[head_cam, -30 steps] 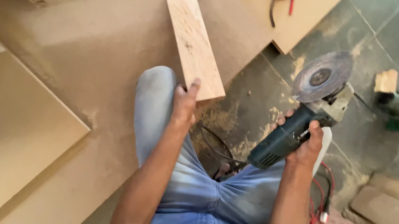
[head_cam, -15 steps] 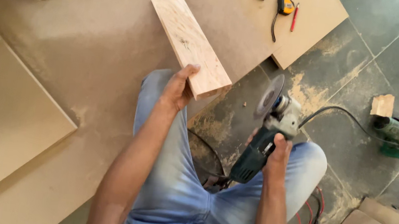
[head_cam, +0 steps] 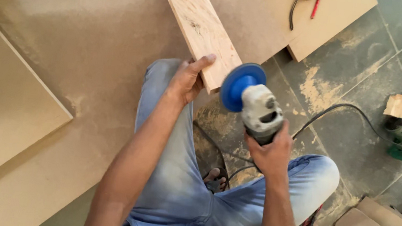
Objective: The person sits on the floor and uses an angle grinder with a sanding disc to smooth a rectangular wooden plank. They sand multiple sides and edges, then place the plank next to another similar plank on the floor.
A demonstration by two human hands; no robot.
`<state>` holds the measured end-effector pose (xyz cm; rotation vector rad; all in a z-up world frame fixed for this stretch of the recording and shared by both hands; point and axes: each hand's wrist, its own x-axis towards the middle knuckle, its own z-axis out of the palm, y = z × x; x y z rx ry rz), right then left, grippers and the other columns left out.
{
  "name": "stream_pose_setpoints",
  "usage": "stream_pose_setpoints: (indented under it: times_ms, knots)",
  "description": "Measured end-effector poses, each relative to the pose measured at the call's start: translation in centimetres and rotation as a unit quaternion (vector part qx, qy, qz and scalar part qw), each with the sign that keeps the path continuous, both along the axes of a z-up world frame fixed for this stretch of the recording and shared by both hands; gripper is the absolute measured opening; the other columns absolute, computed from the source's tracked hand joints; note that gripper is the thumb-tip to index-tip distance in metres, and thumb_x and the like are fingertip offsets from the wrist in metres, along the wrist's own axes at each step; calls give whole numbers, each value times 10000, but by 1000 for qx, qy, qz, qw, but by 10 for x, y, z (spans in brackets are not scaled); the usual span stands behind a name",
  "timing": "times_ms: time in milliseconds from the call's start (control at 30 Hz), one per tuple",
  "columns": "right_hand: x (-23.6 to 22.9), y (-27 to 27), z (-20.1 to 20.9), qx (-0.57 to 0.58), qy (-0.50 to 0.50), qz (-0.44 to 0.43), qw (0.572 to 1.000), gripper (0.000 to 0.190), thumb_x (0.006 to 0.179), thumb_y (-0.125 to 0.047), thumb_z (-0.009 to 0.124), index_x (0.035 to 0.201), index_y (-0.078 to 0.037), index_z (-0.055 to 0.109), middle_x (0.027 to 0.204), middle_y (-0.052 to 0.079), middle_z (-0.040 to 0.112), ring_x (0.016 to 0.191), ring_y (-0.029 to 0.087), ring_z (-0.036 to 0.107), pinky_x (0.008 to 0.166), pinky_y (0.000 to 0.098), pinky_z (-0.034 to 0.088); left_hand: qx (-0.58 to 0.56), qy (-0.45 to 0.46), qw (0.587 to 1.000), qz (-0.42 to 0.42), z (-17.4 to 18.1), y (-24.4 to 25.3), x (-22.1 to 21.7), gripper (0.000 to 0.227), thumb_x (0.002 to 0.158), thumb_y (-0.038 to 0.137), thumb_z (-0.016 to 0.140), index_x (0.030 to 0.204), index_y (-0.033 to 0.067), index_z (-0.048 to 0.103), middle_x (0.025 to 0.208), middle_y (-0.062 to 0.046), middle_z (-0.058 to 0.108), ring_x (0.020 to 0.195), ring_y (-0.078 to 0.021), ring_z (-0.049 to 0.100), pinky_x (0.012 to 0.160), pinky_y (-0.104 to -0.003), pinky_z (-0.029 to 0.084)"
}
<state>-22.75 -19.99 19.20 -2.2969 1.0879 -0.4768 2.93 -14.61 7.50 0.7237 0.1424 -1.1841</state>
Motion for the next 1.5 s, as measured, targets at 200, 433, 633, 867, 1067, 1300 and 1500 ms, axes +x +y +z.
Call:
stream_pose_setpoints:
  times_ms: [200, 433, 633, 867, 1067, 1300, 1500]
  knots:
    - [11, 6, 20, 4, 36, 17, 999, 649, 684, -206, 882, 1165, 53, 531, 948, 248, 718, 902, 433, 725, 765, 468, 568, 2, 12, 1000, 3, 1, 0, 3, 604, 842, 202, 805, 1309, -98, 566, 1183, -183, 718, 1057, -275, 730, 910, -398, 618]
    - [16, 0, 41, 31, 113, 38, 992, 685, 664, -201, 882, 1198, 46, 531, 920, 253, 716, 875, 436, 727, 744, 479, 577, 10, 10, 1000, 3, 2, -2, 1, 622, 832, 198, 802, 1321, -101, 559, 1193, -196, 714, 1062, -275, 731, 917, -387, 623]
    - [23, 0, 42, 20, 136, 72, 988, 747, 650, -204, 884, 1220, 92, 502, 913, 275, 706, 866, 462, 714, 751, 496, 576, 39, 13, 999, -1, 1, -2, 1, 622, 835, 200, 801, 1319, -106, 560, 1179, -199, 717, 1045, -276, 729, 888, -375, 616]
    - [14, -11, 40, 20, 158, 49, 986, 741, 651, -195, 878, 1230, 88, 513, 947, 282, 704, 900, 471, 706, 779, 508, 566, 19, 3, 1000, 1, 0, -2, 1, 608, 847, 183, 793, 1317, -119, 554, 1183, -192, 706, 1069, -274, 718, 921, -387, 610]
    - [5, -30, 37, 11, 116, 30, 993, 671, 682, -196, 874, 1216, 55, 554, 1001, 268, 715, 954, 445, 717, 826, 489, 574, 19, -7, 1000, -4, 2, 1, 2, 630, 845, 192, 792, 1335, -108, 533, 1226, -188, 692, 1113, -266, 710, 971, -389, 597]
    - [-7, -58, 42, -25, 42, -4, 999, 626, 732, -208, 877, 1216, 48, 573, 1033, 257, 728, 972, 424, 742, 823, 474, 592, 18, -12, 1000, -2, 6, 3, 3, 697, 836, 203, 808, 1380, -112, 506, 1260, -184, 671, 1133, -263, 695, 974, -388, 588]
    - [-3, -48, 40, -7, 121, 16, 993, 648, 716, -250, 883, 1179, 52, 546, 960, 275, 711, 897, 438, 725, 782, 488, 582, 15, 1, 1000, 1, 1, 0, 0, 695, 835, 193, 807, 1375, -106, 487, 1271, -205, 670, 1147, -282, 701, 982, -386, 603]
